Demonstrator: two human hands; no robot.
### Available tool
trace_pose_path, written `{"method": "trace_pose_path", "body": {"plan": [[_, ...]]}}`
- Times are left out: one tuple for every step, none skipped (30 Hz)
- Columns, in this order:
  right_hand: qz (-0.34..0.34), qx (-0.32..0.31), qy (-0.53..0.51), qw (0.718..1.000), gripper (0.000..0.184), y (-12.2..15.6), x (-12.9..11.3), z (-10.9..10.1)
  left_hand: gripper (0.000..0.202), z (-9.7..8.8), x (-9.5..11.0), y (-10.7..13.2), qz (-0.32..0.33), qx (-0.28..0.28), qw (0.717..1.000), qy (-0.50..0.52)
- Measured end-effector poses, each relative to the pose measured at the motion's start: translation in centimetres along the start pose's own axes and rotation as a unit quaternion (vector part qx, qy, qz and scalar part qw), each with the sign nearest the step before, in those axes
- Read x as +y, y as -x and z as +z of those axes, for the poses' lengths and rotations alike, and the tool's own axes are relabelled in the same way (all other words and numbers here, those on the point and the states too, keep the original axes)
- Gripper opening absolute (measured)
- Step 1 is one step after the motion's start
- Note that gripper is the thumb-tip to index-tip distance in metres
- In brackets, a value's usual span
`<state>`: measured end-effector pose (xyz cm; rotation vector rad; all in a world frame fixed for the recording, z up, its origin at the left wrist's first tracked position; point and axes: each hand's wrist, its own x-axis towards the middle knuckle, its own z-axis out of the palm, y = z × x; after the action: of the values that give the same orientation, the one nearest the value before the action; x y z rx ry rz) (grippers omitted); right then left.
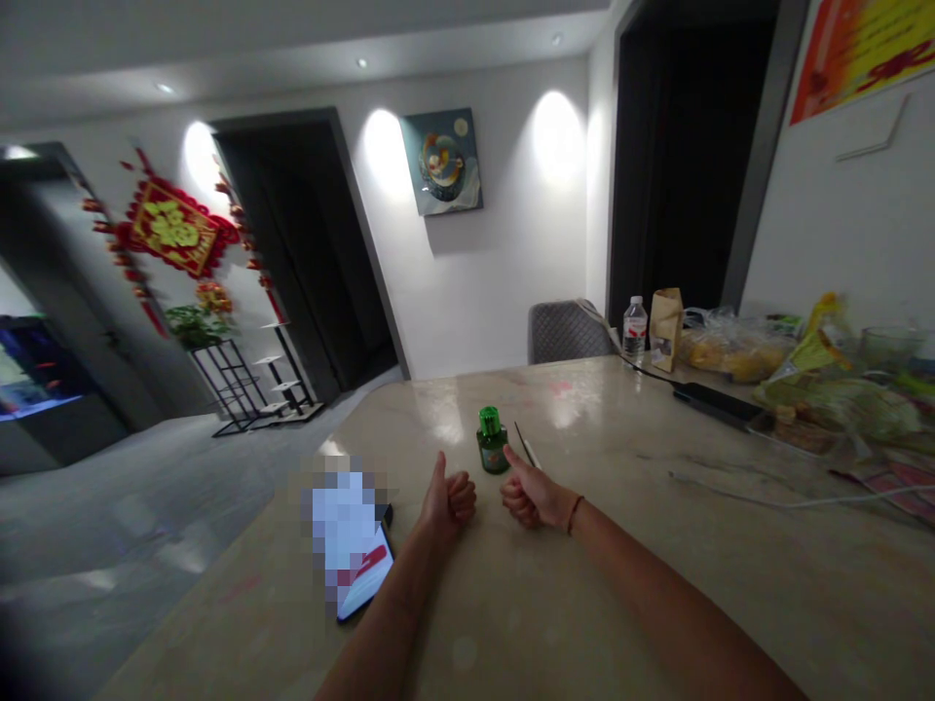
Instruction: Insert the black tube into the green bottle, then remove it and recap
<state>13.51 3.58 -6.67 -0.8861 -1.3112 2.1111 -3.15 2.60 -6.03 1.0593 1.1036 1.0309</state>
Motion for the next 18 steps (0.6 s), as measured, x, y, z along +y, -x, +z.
{"method": "trace_pose_path", "body": {"plan": [[-0.049,0.053,0.004,0.997,0.055,-0.2,-0.1,-0.1,0.053,0.2,0.1,-0.1,0.048,0.096,0.993,-0.051],[-0.100,0.113,0.017,0.988,0.054,-0.3,-0.3,-0.3,0.051,0.4,0.2,0.0,0.075,0.147,0.984,-0.072],[-0.145,0.175,0.041,0.973,0.053,-0.4,-0.5,-0.5,0.049,0.6,0.3,0.0,0.098,0.186,0.974,-0.089],[-0.184,0.230,0.080,0.952,0.051,-0.4,-0.7,-0.6,0.047,0.8,0.4,0.2,0.143,0.262,0.946,-0.128],[-0.217,0.276,0.132,0.927,0.049,-0.3,-0.9,-0.8,0.046,1.0,0.5,0.5,0.183,0.315,0.918,-0.161],[-0.247,0.316,0.192,0.896,0.048,-0.1,-1.2,-0.9,0.045,1.2,0.6,0.7,0.215,0.339,0.895,-0.194],[-0.276,0.349,0.253,0.859,0.046,0.1,-1.4,-0.9,0.043,1.4,0.6,1.0,0.244,0.350,0.875,-0.229],[-0.302,0.378,0.309,0.819,0.045,0.5,-1.6,-1.0,0.042,1.6,0.6,1.3,0.263,0.348,0.860,-0.265],[-0.323,0.401,0.356,0.780,0.043,0.8,-1.8,-1.0,0.041,1.7,0.5,1.4,0.277,0.341,0.847,-0.298],[-0.337,0.419,0.394,0.745,0.041,1.1,-2.0,-1.0,0.040,1.8,0.3,1.6,0.288,0.331,0.836,-0.330],[-0.342,0.435,0.424,0.717,0.039,1.3,-2.1,-1.0,0.039,1.9,0.0,1.6,0.295,0.314,0.828,-0.359],[-0.344,0.448,0.446,0.694,0.038,1.5,-2.2,-1.1,0.038,1.9,-0.2,1.6,0.300,0.293,0.821,-0.388],[-0.341,0.457,0.464,0.678,0.037,1.6,-2.2,-1.1,0.037,1.8,-0.5,1.5,0.300,0.271,0.816,-0.414],[-0.336,0.464,0.475,0.668,0.036,1.6,-2.1,-1.3,0.036,1.7,-0.8,1.4,0.293,0.245,0.815,-0.436],[-0.328,0.469,0.483,0.663,0.037,1.5,-2.0,-1.5,0.037,1.6,-1.1,1.2,0.282,0.226,0.817,-0.449],[-0.318,0.471,0.487,0.663,0.037,1.4,-1.8,-1.7,0.037,1.5,-1.3,1.0,0.271,0.213,0.821,-0.456],[-0.308,0.469,0.490,0.667,0.038,1.2,-1.6,-1.9,0.038,1.4,-1.4,0.9,0.260,0.207,0.825,-0.457],[-0.298,0.462,0.495,0.673,0.040,1.0,-1.3,-2.1,0.039,1.2,-1.5,0.7,0.251,0.205,0.830,-0.454]]}}
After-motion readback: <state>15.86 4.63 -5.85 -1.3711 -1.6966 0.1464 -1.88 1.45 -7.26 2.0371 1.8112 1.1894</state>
